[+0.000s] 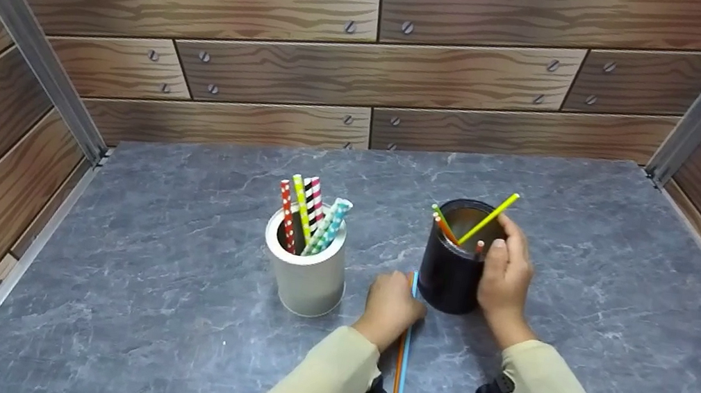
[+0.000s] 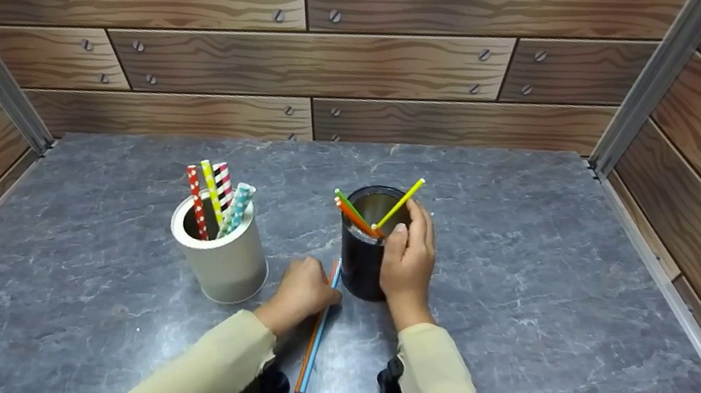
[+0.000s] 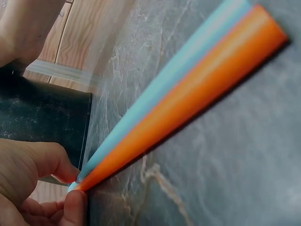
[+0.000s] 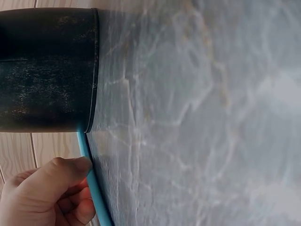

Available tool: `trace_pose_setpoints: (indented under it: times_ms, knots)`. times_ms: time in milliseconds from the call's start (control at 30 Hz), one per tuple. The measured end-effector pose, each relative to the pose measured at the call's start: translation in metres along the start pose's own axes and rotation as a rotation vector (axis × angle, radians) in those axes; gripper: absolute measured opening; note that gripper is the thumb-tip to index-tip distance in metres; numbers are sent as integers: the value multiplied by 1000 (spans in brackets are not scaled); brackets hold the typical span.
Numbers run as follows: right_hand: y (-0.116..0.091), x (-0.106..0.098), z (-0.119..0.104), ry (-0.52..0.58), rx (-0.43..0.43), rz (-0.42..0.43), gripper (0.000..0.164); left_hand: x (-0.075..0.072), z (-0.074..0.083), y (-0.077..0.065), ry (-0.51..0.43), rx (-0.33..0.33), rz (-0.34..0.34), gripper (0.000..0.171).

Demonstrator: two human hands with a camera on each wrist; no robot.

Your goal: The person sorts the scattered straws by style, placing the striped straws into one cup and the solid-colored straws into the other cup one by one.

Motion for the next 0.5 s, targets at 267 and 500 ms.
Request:
trace_pose_setpoints:
  times_ms: [267,500]
  knots:
    - [0,1,-10,-18,18,14,36,1,-6,3,-36,-65,-24,38]
    - [2,2,-23,2,2,15,35,4,-30,2,-322,-327,-114,38]
Point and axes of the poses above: each hand's wrist, its own y-axis towards the middle knuckle, its own x-axis out of the palm, z = x × y, the point moved 7 cm from there along y, towards the middle knuckle, and after that the axes turned 7 degrees about z, right-handed, at the moved point
